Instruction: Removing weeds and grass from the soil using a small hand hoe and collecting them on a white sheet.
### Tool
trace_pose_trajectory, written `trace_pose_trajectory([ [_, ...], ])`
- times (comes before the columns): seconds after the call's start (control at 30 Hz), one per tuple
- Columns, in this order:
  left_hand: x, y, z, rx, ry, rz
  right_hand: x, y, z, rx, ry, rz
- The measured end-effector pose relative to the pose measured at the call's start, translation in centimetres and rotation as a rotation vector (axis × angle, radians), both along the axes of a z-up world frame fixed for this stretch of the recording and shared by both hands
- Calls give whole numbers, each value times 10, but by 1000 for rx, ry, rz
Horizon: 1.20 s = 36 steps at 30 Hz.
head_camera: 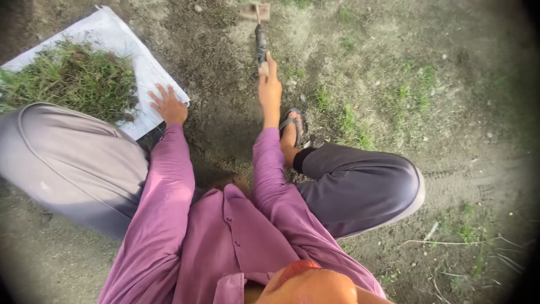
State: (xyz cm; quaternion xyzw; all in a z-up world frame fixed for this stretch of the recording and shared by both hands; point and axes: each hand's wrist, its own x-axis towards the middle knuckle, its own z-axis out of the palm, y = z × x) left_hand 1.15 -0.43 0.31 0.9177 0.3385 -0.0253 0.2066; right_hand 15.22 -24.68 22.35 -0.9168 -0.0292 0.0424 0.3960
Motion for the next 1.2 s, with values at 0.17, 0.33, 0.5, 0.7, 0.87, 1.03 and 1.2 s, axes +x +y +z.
trace_pose_trajectory([
  [0.17,-3,0,8,-38,-1,-1,17,-16,-59,-171,55,101],
  [0.33,-6,2,-1,-41,-30,-16,33,-11,-43,-313,38,214],
  [0.5,-11,-6,-8,95,-114,-27,40,-1,-77,-292,24,102],
  [0.7,-11,-10,3,-25,-127,5,54,-29,-38,-729,181,356],
  [0.87,-13,-17,-4,5,-181,30,58,-13,36,-478,35,576],
  [1.03,-11,-13,-9,99,-219,26,86,-21,-23,-685,198,813],
  [1.2,-13,-18,2,33,-208,47,81,-20,20,-761,194,915],
])
